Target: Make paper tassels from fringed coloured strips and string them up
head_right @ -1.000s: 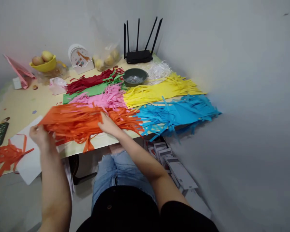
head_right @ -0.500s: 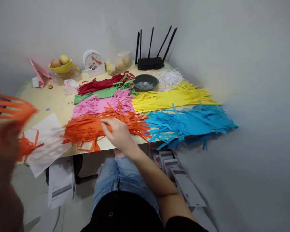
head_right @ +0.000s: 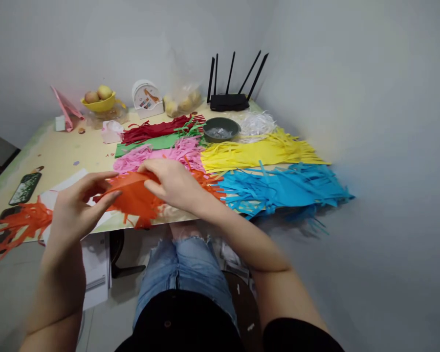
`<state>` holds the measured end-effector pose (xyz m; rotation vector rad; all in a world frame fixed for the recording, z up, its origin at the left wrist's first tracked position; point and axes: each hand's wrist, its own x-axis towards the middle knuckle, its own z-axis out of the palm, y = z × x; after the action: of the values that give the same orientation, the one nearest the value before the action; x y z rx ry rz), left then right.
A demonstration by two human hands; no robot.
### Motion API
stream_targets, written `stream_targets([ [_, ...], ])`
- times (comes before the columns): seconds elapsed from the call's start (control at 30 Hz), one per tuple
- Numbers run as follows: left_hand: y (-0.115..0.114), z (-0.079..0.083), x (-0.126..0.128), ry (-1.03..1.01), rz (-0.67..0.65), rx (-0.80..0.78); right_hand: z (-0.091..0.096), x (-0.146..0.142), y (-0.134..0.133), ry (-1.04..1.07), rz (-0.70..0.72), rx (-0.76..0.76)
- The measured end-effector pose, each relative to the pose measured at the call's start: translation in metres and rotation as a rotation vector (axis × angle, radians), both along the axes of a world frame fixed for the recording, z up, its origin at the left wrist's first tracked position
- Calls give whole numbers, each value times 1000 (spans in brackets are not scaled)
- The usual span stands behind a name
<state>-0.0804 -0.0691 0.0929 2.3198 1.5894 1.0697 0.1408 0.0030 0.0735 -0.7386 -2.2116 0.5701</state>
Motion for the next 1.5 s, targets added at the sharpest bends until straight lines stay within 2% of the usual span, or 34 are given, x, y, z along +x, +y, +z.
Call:
stream_targets([
  [0.1, 17, -1, -5, -229, -142, -186, 24, 15, 1, 47, 2, -33],
  [0.17, 25, -5, -7, -355, -123, -217, 31, 21, 3, 64, -2, -38],
  [0.3, 32, -14, -8, -438, -18, -129, 25, 27, 14, 5, 24, -80],
  [0.4, 33, -20, -10, -482, 24, -95, 17, 29, 19, 82, 21, -129],
  [0.6, 34, -21, -15, -635, -82, -154, 8, 34, 23, 263, 159, -197],
  [0.73, 30, -17, -17, -574, -111, -138, 4, 38, 29, 251, 192, -288],
  [0.83, 28, -14, -20, -479, -122, -83, 7, 44, 33, 208, 199, -308],
  [1.0, 25, -6, -24, -358, -258, -45, 25, 58, 43, 50, 401, -369],
  [1.1, 24, -2, -18, -229, -168, -32, 29, 54, 47, 66, 376, -405],
  [1.17, 24, -2, -14, -148, -116, -12, 28, 48, 47, 106, 287, -370],
  [1.23, 24, -4, -15, -111, -88, 15, 26, 40, 46, 50, 214, -295],
  [1.37, 25, -3, -19, -46, -142, -45, 28, 31, 39, -150, 116, -83],
  [1.5, 35, 8, -4, 34, -158, -24, 37, 25, 26, -239, 103, 57],
])
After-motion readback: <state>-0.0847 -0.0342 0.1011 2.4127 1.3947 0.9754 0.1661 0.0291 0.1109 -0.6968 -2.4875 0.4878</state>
